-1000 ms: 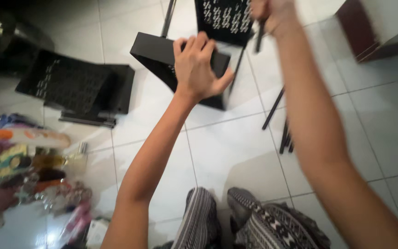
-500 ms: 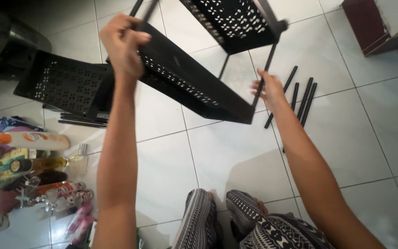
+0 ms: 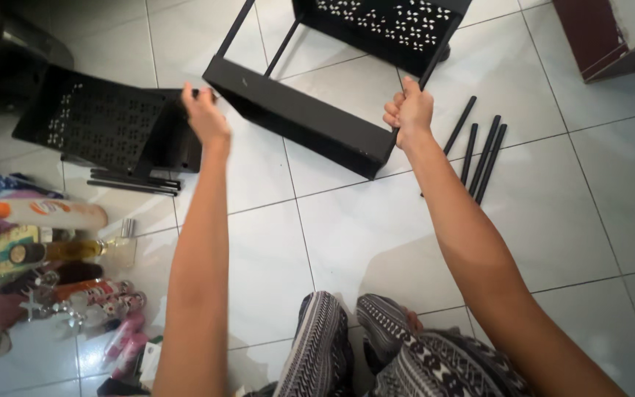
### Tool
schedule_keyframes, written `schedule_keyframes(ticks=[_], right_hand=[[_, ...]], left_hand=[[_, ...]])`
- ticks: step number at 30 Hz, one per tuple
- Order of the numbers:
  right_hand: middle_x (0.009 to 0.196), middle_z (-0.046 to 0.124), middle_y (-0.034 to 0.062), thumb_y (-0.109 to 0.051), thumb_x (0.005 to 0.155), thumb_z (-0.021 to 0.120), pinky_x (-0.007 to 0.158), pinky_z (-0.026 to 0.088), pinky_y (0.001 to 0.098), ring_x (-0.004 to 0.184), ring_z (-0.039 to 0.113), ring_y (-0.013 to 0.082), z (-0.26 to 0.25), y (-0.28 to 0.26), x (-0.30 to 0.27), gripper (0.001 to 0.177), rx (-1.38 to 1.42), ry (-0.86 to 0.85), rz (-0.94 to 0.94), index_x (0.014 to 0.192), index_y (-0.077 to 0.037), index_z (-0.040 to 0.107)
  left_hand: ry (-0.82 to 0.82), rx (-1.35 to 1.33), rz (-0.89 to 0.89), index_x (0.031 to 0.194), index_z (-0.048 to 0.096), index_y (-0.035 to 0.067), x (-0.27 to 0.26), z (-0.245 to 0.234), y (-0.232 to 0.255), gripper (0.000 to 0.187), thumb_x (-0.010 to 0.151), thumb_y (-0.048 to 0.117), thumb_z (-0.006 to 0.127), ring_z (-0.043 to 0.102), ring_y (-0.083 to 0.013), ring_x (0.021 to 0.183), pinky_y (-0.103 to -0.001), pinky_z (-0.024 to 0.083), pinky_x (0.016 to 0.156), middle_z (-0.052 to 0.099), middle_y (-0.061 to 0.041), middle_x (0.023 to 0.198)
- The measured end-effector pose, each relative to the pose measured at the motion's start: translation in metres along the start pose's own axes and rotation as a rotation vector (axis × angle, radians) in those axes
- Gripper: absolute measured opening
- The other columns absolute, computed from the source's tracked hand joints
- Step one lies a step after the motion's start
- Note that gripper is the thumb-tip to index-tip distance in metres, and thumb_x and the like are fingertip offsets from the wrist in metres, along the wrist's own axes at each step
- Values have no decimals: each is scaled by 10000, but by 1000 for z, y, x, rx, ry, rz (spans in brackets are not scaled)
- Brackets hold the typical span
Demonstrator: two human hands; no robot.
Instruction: The person assembles a black plastic shelving unit by inserting legs into the side panels. After assembling the unit, the person wipes the surface of the shelves with a cloth.
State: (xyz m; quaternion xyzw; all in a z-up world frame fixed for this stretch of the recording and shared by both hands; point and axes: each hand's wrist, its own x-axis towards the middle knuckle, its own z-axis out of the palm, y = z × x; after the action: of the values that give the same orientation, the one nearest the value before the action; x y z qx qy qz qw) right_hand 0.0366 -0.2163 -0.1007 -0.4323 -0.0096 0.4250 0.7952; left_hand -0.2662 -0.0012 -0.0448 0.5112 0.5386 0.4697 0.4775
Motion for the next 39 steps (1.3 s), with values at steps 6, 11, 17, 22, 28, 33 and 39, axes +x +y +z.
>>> schedule_keyframes(ticks=[6, 11, 17, 22, 28, 33, 39], right_hand=[[563, 253, -24, -267, 1032, 535, 369, 173, 286, 426, 242, 98, 16, 13, -9, 362, 24, 56, -12, 746, -149, 345], [562, 273, -18, -313, 1047, 554, 391, 210, 296, 431, 296, 116, 25, 33, -11, 446, 10, 131, 2, 734, -137, 290], [537, 291, -9, -319, 1023, 527, 369, 232, 322, 400, 312, 127, 19, 21, 18, 357, -176, 269, 14, 772, -119, 371], [526, 309, 2, -298, 1019, 571, 355, 274, 341, 375, 339, 150, 37, 16, 54, 318, -99, 328, -41, 805, -120, 416], [570, 391, 48, -336, 998, 595, 382, 385, 388, 417, 436, 215, 42, 24, 63, 336, -168, 166, -11, 850, -57, 480], [843, 588, 103, -672, 899, 490, 627, 558, 441, 735, 662, 252, -20, 18, 40, 625, -185, 59, 9, 1030, -61, 489], [991, 482, 118, -617, 893, 579, 769, 498, 480, 803, 527, 250, -69, 81, 10, 639, -261, 216, 324, 1194, -84, 395]], left_hand=[[-440, 80, -298, 1125, 384, 51, -163, 72, 11, 684, 775, 547, 700, 669, -193, 745, -333, 579, 495, 605, -124, 981], [-318, 6, -400, 992, 573, -45, -219, 115, 2, 609, 817, 498, 785, 639, -223, 684, -371, 545, 518, 649, -143, 858], [-204, -40, 62, 928, 694, -43, -226, 116, -8, 406, 887, 352, 778, 670, -128, 742, -271, 528, 683, 734, -83, 828], [-301, -252, 2, 905, 693, -41, -232, 122, -27, 339, 960, 288, 755, 601, -80, 741, -267, 500, 654, 720, -72, 842], [-273, -212, -77, 880, 646, 13, -209, 111, -19, 303, 960, 289, 742, 497, -59, 614, -262, 411, 515, 622, -1, 740], [-382, -382, -209, 914, 647, 41, -192, 84, 3, 263, 958, 292, 711, 533, -57, 603, -251, 402, 470, 641, 10, 773], [-530, -393, -216, 926, 623, 49, -175, 87, 41, 249, 975, 274, 715, 469, -71, 549, -254, 310, 425, 579, -9, 741]])
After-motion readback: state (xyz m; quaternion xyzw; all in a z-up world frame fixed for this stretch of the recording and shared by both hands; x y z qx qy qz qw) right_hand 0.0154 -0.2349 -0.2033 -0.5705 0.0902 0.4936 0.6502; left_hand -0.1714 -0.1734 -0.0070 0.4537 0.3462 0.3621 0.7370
